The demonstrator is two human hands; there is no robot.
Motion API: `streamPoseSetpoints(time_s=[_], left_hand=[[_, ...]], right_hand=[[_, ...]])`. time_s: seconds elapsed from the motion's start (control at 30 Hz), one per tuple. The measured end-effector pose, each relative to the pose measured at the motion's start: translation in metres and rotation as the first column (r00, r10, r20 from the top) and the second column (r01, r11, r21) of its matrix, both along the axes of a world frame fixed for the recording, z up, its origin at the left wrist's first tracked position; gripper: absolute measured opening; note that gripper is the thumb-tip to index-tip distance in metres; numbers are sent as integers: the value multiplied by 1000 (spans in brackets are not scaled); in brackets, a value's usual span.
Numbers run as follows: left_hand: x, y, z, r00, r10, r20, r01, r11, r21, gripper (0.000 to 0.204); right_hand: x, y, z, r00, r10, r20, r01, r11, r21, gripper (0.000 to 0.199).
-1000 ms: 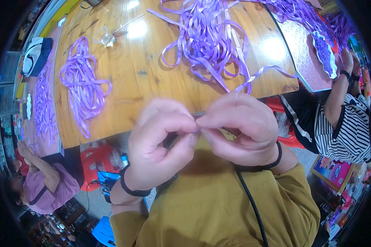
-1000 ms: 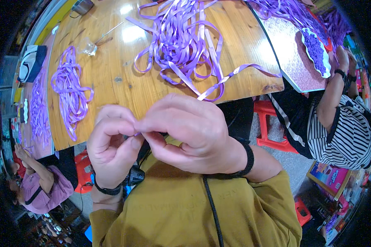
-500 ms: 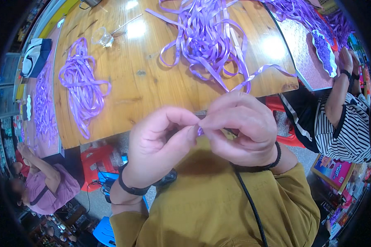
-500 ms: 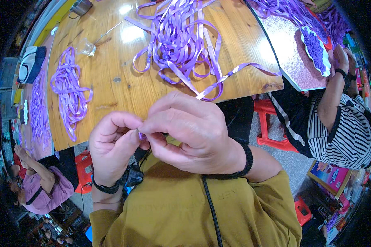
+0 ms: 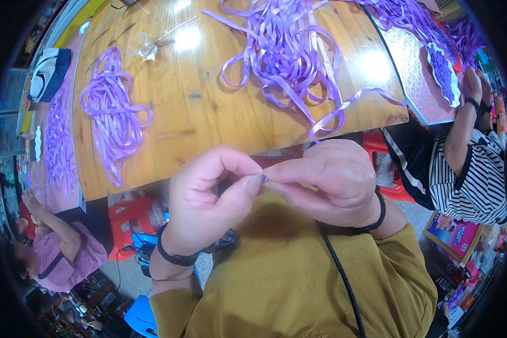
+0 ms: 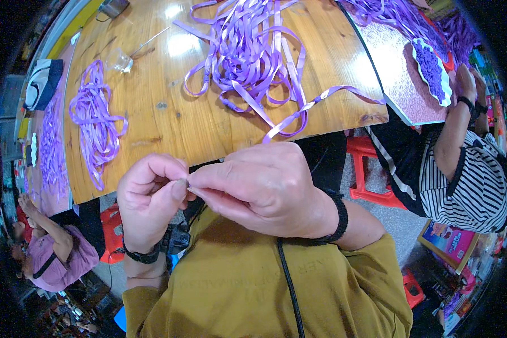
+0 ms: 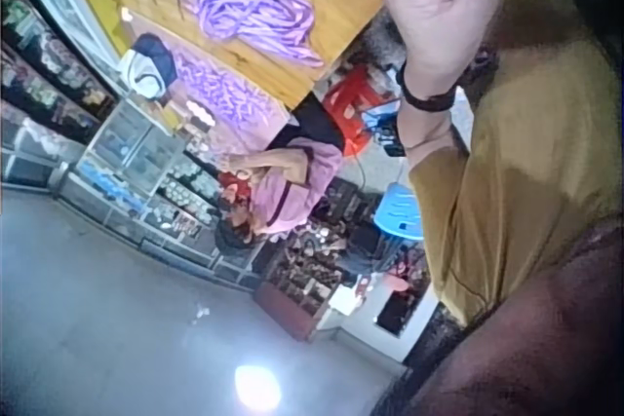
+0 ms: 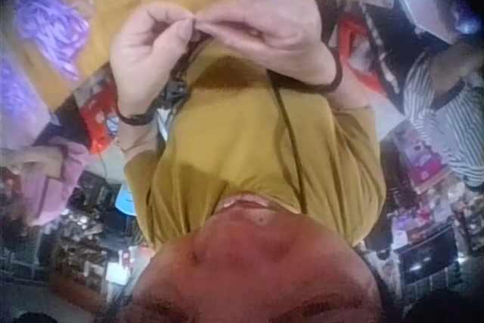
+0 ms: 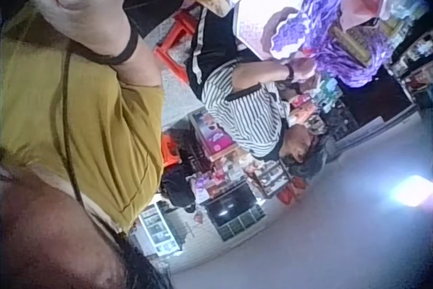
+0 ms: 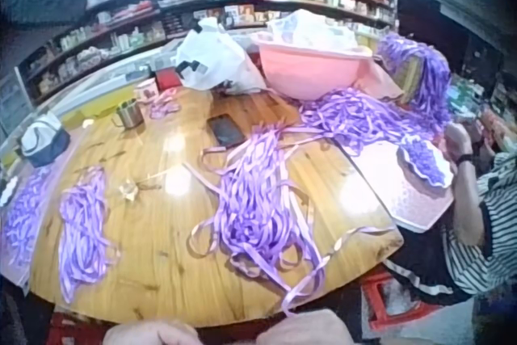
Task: Tie purple ribbons into small bows at a workbench.
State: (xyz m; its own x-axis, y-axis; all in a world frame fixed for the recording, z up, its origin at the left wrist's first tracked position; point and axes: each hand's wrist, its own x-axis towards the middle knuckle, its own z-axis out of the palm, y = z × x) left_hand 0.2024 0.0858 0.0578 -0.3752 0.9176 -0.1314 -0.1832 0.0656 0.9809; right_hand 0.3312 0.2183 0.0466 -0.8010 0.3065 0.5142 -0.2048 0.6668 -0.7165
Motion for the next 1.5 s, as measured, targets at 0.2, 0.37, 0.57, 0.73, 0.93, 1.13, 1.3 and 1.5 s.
streamPoseSetpoints(time_s=[0.2,0.37,0.57,0.73,0.93,1.13,1.3,1.5], left_hand=[[0,-2,-1,998,31,59,-31,1000,0,6],[-2,-3,-3,997,35,-64,-36,999,-15,6],[-1,-3,-11,963,91,-252,-93,996,6,6],[-2,-3,-16,916,99,-389,-81,995,61,8],[-3,-5,-17,903,120,-412,-95,992,79,7],[-7,1,-10,844,104,-526,-50,992,115,22],[-9,10,-10,364,147,-920,161,963,218,28],[-5,3,-13,245,133,-960,109,981,163,19]], right_hand=[[-5,-2,-4,1000,8,-4,-8,1000,-27,16],[-4,-4,-1,997,69,38,-62,987,-150,12],[-5,-5,-3,990,92,103,-65,968,-243,8],[-3,-6,-6,980,119,159,-81,970,-229,8],[-1,-2,-3,974,117,192,-58,956,-287,10],[0,-1,-2,971,116,210,-56,961,-272,6],[-2,-4,-5,974,118,195,-62,960,-272,5],[-1,-3,-9,970,172,173,-148,979,-142,7]])
